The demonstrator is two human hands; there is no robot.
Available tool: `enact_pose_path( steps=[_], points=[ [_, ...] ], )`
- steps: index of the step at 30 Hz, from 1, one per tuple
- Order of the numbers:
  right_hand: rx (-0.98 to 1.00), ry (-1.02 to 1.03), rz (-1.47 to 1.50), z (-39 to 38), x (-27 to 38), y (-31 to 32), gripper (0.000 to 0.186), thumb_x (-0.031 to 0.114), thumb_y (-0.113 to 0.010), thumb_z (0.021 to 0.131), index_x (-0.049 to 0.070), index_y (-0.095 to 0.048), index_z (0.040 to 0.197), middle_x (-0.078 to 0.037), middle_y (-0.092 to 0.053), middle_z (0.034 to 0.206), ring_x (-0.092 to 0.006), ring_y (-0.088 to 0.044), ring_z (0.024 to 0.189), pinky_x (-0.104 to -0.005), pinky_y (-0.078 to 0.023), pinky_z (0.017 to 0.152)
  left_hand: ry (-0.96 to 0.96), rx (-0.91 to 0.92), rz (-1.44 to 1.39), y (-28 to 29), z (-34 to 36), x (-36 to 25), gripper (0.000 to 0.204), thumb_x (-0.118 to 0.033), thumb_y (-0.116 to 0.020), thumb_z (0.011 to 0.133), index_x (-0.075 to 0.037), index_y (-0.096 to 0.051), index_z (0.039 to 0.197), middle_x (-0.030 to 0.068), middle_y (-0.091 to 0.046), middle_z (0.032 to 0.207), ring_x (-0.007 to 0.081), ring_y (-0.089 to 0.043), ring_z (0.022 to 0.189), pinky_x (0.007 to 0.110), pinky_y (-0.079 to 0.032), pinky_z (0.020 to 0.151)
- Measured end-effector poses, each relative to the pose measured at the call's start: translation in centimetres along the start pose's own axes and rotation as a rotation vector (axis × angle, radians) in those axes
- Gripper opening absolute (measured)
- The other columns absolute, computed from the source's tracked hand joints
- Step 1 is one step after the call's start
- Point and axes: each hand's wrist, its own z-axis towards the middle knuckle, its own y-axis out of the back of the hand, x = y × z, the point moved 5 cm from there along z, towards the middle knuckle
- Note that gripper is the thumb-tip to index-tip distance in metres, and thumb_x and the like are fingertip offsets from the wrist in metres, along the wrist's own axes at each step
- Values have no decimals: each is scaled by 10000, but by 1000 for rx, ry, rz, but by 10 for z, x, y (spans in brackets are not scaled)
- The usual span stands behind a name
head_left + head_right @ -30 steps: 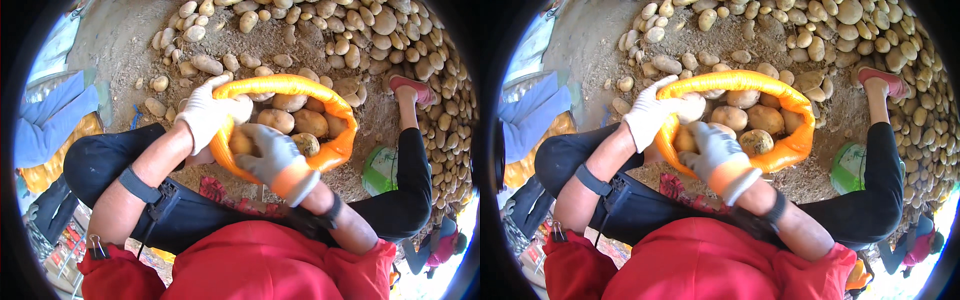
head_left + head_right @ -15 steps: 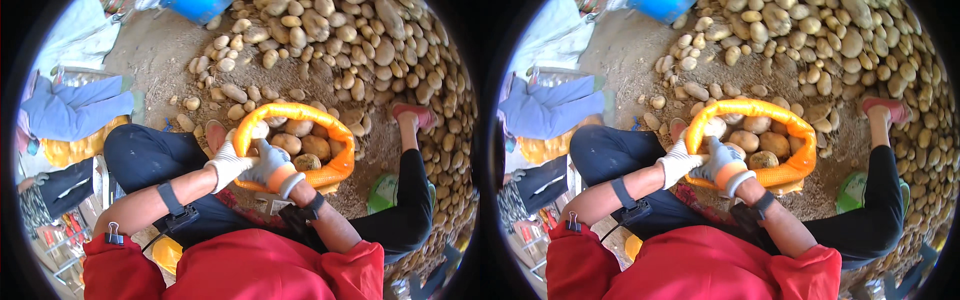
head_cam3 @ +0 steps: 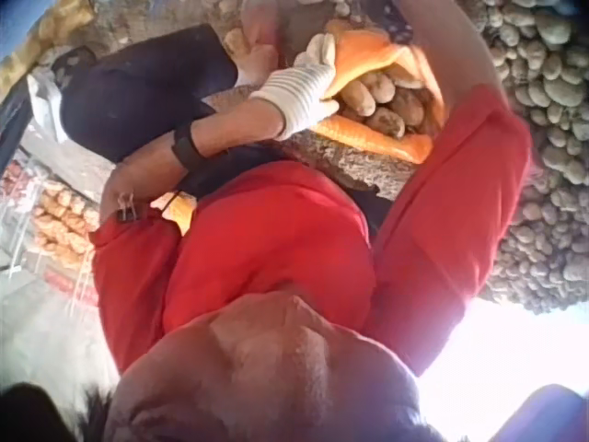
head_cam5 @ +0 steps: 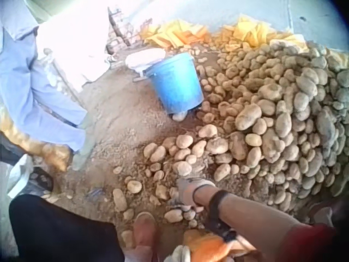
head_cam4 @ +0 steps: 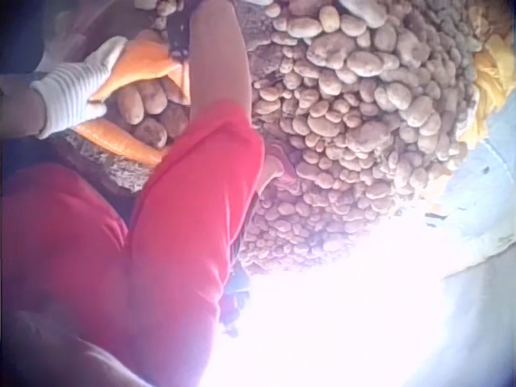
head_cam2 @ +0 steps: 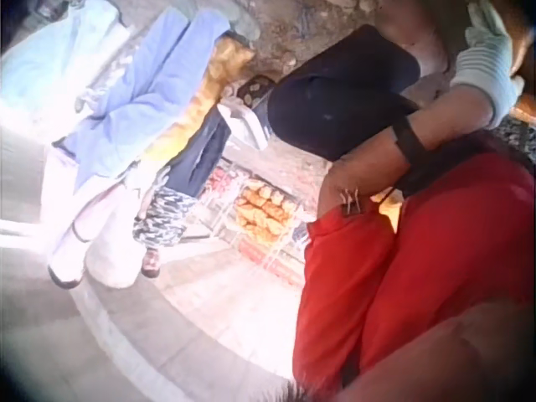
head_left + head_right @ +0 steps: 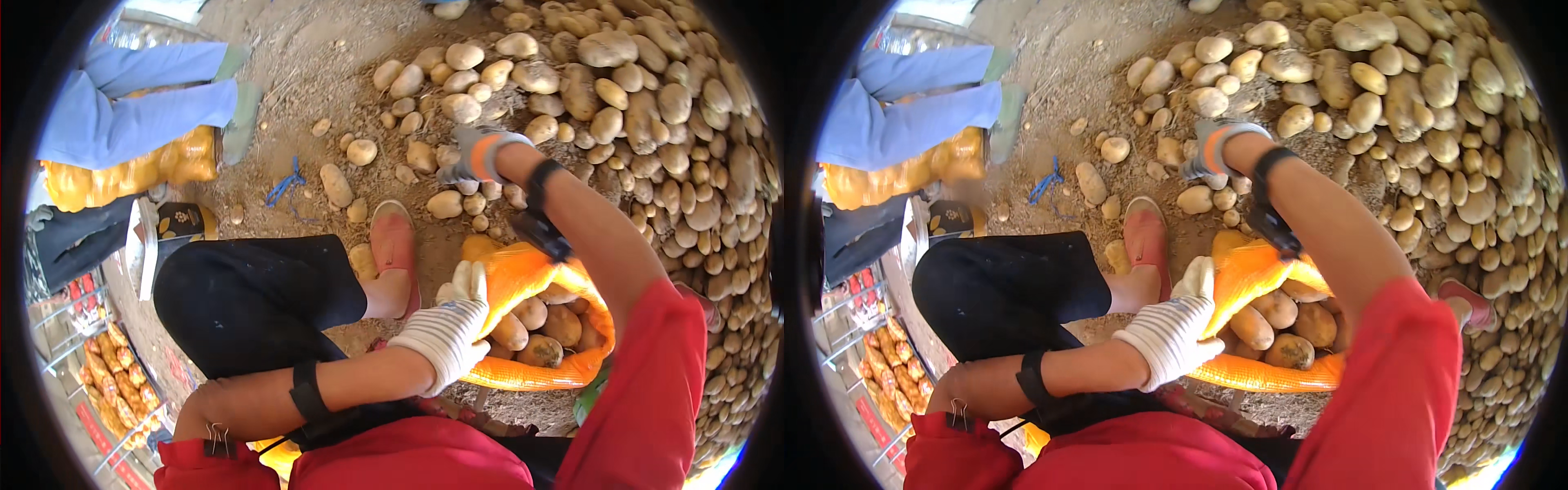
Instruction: The person sits on the ground next to a large pile of potatoes and repeatedly picks them up by hand to place them into an orange mesh bag. The person continues this process, filling the bag with potatoes from the surrounding pile.
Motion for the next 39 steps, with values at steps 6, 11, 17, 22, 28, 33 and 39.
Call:
enact_pose_path(
  steps=[6, 11, 17, 22, 28, 33, 39],
  points=[
    [-53, 57, 173, 33, -29, -9, 655, 412, -785, 787, -45, -597, 1216, -233, -629, 1252, -308, -666, 1058, -426, -606, 746, -13, 59, 51, -2, 7, -1, 1059, -275, -719, 808, 157, -32, 1489, 428, -210, 1502, 474, -394, 1365, 406, -388, 1116],
    [-229, 290, 1099, -121, -69, 31, 487, 336, -649, 935, 50, -506, 1302, -78, -660, 1124, -195, -656, 1033, -353, -586, 785, -8, 4, 81, -1, 11, 7, 1061, -339, -729, 784, 169, -97, 1468, 432, -318, 1435, 461, -488, 1282, 400, -428, 1070],
    [-932, 215, 1321, -318, -65, -45, 627, 183, -757, 818, -24, -465, 1333, -132, -616, 1167, -227, -631, 1056, -367, -576, 874, -41, -26, 33, -12, 29, 19, 969, -215, -826, 703, 95, -240, 1410, 211, -542, 1169, 324, -564, 1080, 354, -440, 1003],
    [-1015, 302, 462, -281, -18, -133, 566, 114, -760, 800, 94, -555, 1327, -163, -581, 1243, -375, -589, 1144, -418, -524, 942, -68, 92, 436, -19, 33, 30, 920, -221, -782, 762, 116, -231, 1416, 214, -440, 1300, 332, -432, 1225, 378, -311, 1118],
    [-862, 144, 181, -267, 3, -141, 412, 243, -694, 833, 185, -619, 1234, -170, -540, 1245, -391, -589, 1012, -452, -546, 829, 82, 300, 716, -16, 17, 12, 892, -485, -526, 947, 126, -167, 1488, 355, -196, 1544, 458, -180, 1461, 497, -104, 1220],
    [-777, 29, 5, -240, 16, -143, 299, 231, -704, 814, 145, -648, 1095, -168, -520, 1123, -393, -559, 996, -470, -528, 814, 54, 134, 385, -8, 9, 9, 807, -467, -592, 888, -11, -297, 1485, 414, -298, 1461, 460, -533, 1214, 488, -404, 1050],
    [-619, 179, 467, -244, -2, -89, 180, 168, -725, 834, 62, -691, 975, -156, -634, 989, -295, -643, 825, -409, -535, 706, -49, 26, 37, 3, 9, 10, 854, -245, -693, 795, 139, -257, 1421, 416, -524, 1209, 452, -667, 903, 483, -549, 824]
  ],
)
